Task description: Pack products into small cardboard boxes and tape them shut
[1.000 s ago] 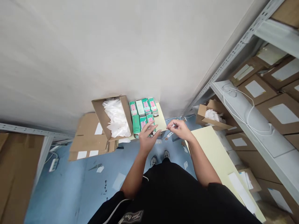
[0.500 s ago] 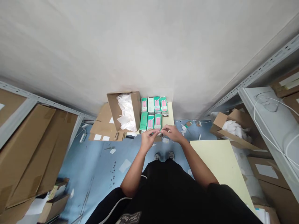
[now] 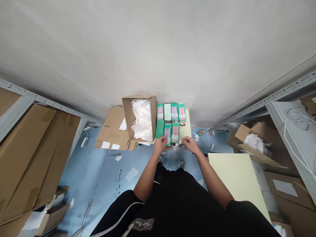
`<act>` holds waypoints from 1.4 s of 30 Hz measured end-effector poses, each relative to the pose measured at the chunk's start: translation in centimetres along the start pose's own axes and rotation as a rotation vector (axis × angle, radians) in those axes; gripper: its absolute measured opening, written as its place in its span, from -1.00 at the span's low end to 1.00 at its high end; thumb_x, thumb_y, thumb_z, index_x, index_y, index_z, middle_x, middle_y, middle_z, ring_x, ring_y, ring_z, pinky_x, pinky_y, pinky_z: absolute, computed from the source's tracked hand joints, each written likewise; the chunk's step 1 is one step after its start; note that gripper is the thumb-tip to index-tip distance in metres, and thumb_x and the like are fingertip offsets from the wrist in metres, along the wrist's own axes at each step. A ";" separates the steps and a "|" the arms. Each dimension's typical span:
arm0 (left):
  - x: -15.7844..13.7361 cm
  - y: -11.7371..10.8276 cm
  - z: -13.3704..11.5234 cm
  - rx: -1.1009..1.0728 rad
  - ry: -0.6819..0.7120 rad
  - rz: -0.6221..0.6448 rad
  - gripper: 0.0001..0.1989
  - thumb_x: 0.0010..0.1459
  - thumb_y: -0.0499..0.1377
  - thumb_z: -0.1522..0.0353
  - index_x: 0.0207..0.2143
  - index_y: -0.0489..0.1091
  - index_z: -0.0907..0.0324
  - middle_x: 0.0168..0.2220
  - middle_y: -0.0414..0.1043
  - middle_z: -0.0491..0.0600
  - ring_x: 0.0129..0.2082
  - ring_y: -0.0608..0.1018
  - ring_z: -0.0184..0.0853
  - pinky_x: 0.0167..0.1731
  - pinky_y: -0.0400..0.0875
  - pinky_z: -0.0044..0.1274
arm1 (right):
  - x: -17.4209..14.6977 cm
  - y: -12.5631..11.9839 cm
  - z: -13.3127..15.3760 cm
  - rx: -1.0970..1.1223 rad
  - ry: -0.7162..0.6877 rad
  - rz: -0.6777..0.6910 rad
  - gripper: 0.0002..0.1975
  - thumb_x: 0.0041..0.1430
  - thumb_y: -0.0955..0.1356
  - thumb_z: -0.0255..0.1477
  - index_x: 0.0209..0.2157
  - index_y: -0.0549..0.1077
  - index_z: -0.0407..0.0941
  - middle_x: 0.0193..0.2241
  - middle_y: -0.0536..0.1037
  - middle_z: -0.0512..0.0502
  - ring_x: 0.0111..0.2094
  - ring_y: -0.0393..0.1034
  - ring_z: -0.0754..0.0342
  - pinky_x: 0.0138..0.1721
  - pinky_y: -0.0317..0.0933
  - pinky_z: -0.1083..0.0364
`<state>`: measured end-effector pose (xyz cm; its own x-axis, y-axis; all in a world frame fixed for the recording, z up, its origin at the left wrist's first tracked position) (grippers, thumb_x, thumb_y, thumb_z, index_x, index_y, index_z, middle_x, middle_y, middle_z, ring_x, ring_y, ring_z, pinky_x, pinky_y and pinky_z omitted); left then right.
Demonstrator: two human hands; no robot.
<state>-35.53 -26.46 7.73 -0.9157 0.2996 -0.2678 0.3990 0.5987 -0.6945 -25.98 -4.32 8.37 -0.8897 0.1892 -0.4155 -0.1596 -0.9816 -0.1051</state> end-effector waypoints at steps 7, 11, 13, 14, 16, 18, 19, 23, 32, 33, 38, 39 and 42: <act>4.7 1.2 3.4 0.395 -0.006 0.236 -0.70 0.37 0.11 0.31 -0.13 0.66 0.12 -0.11 0.66 0.16 -0.07 0.66 -0.12 -0.10 0.44 -0.43 | 3.5 4.2 -2.5 -0.010 0.073 -0.143 -0.71 0.04 0.42 -0.13 -0.39 0.47 -0.07 -0.50 0.59 -0.01 -0.58 0.40 0.11 -0.51 0.30 0.14; 6.5 2.2 4.0 0.422 0.006 0.308 -0.72 0.33 0.15 0.34 -0.14 0.67 0.20 -0.12 0.65 0.27 -0.07 0.67 -0.06 -0.09 0.48 -0.39 | 3.8 5.5 -4.5 -0.028 0.084 -0.184 -0.70 0.05 0.43 -0.13 -0.39 0.48 -0.09 -0.46 0.63 -0.05 -0.58 0.43 0.10 -0.49 0.34 0.12; 7.1 2.6 3.9 0.427 0.010 0.326 -0.72 0.33 0.16 0.33 -0.12 0.66 0.23 -0.11 0.64 0.30 -0.06 0.67 -0.05 -0.09 0.49 -0.38 | 3.6 5.7 -5.7 -0.041 0.103 -0.210 -0.70 0.07 0.42 -0.13 -0.37 0.49 -0.09 -0.44 0.65 -0.07 -0.56 0.46 0.09 -0.47 0.35 0.11; 7.3 2.7 3.8 0.429 0.009 0.335 -0.72 0.33 0.16 0.33 -0.11 0.65 0.25 -0.12 0.64 0.31 -0.06 0.67 -0.05 -0.09 0.50 -0.38 | 3.6 5.7 -6.4 -0.051 0.116 -0.227 -0.70 0.09 0.42 -0.13 -0.35 0.49 -0.10 -0.43 0.65 -0.07 -0.55 0.47 0.08 -0.46 0.36 0.11; 7.7 2.8 3.8 0.433 0.009 0.354 -0.73 0.33 0.18 0.33 -0.13 0.64 0.28 -0.13 0.63 0.33 -0.07 0.67 -0.04 -0.11 0.51 -0.38 | 3.5 5.5 -7.7 -0.094 0.145 -0.282 -0.70 0.11 0.40 -0.13 -0.32 0.51 -0.09 -0.42 0.65 -0.07 -0.51 0.50 0.05 -0.41 0.41 0.08; 8.2 2.6 3.8 0.439 0.013 0.364 -0.74 0.30 0.23 0.32 -0.10 0.62 0.29 -0.11 0.63 0.34 -0.06 0.67 -0.02 -0.11 0.51 -0.38 | 3.7 5.0 -9.0 -0.185 0.178 -0.379 -0.71 0.12 0.39 -0.15 -0.25 0.53 -0.08 -0.37 0.66 -0.06 -0.43 0.54 0.02 -0.29 0.46 0.03; 8.5 2.4 3.8 0.443 0.014 0.362 -0.72 0.29 0.25 0.30 -0.05 0.59 0.30 -0.09 0.62 0.34 -0.05 0.66 -0.02 -0.10 0.51 -0.38 | 4.0 4.7 -9.6 -0.241 0.196 -0.435 -0.70 0.11 0.40 -0.17 -0.20 0.54 -0.07 -0.31 0.67 -0.07 -0.37 0.56 -0.01 -0.20 0.47 -0.01; 9.0 1.6 3.7 0.441 0.048 0.345 -0.52 0.24 0.31 0.30 0.16 0.41 0.30 -0.06 0.61 0.29 -0.06 0.65 -0.06 -0.08 0.51 -0.38 | 5.9 4.0 -11.5 -0.334 0.253 -0.551 -0.49 0.10 0.41 -0.21 0.08 0.51 -0.08 0.07 0.60 -0.23 0.06 0.54 -0.15 0.16 0.36 -0.12; 5.7 6.1 0.3 0.428 0.551 0.396 -0.46 0.27 0.15 0.43 0.30 0.32 0.26 0.32 0.34 0.19 0.40 0.23 -0.01 0.35 0.20 -0.22 | 10.3 5.0 -13.5 -0.099 0.133 -0.499 -0.30 0.11 0.37 -0.17 0.27 0.42 -0.10 0.28 0.47 -0.20 0.34 0.30 -0.13 0.37 0.14 -0.12; 5.4 6.7 0.1 0.444 0.564 0.404 -0.41 0.27 0.15 0.42 0.34 0.27 0.27 0.36 0.28 0.20 0.43 0.18 0.02 0.37 0.16 -0.19 | 10.3 5.0 -13.4 -0.059 0.095 -0.502 -0.32 0.10 0.38 -0.18 0.25 0.44 -0.09 0.25 0.50 -0.19 0.31 0.34 -0.14 0.36 0.16 -0.12; 4.7 8.9 0.1 0.340 0.544 0.417 -0.41 0.31 0.10 0.40 0.38 0.24 0.23 0.42 0.20 0.20 0.47 0.13 -0.04 0.41 0.10 -0.18 | 9.3 4.9 -13.2 0.229 0.084 -0.505 -0.38 0.07 0.39 -0.22 0.17 0.47 -0.10 -0.07 0.69 -0.15 -0.03 0.58 -0.10 0.10 0.42 -0.12; 4.7 9.2 0.1 0.283 0.515 0.408 -0.41 0.31 0.09 0.41 0.38 0.24 0.24 0.42 0.18 0.22 0.46 0.17 -0.06 0.40 0.13 -0.20 | 9.1 5.0 -13.1 0.284 0.101 -0.501 -0.37 0.06 0.40 -0.21 0.17 0.46 -0.11 -0.13 0.70 -0.13 -0.10 0.60 -0.08 0.04 0.45 -0.10; 5.0 9.9 0.0 0.134 0.371 0.343 -0.36 0.28 0.11 0.42 0.40 0.20 0.27 0.43 0.16 0.27 0.42 0.27 -0.06 0.39 0.20 -0.24 | 8.3 5.3 -12.7 0.398 0.134 -0.515 -0.35 0.03 0.44 -0.17 0.15 0.45 -0.13 -0.24 0.70 -0.10 -0.23 0.61 -0.04 -0.08 0.49 -0.07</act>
<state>-36.12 -19.02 -0.45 -0.6457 0.7190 -0.2571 0.6411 0.3276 -0.6941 -28.80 -7.60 -7.09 -0.6008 0.6130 -0.5131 -0.7187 -0.6952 0.0109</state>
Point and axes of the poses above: each hand's wrist, its own x-axis towards the middle knuckle, its own y-axis out of the palm, z = x × y, the point moved 4 cm from there along x, towards the middle knuckle
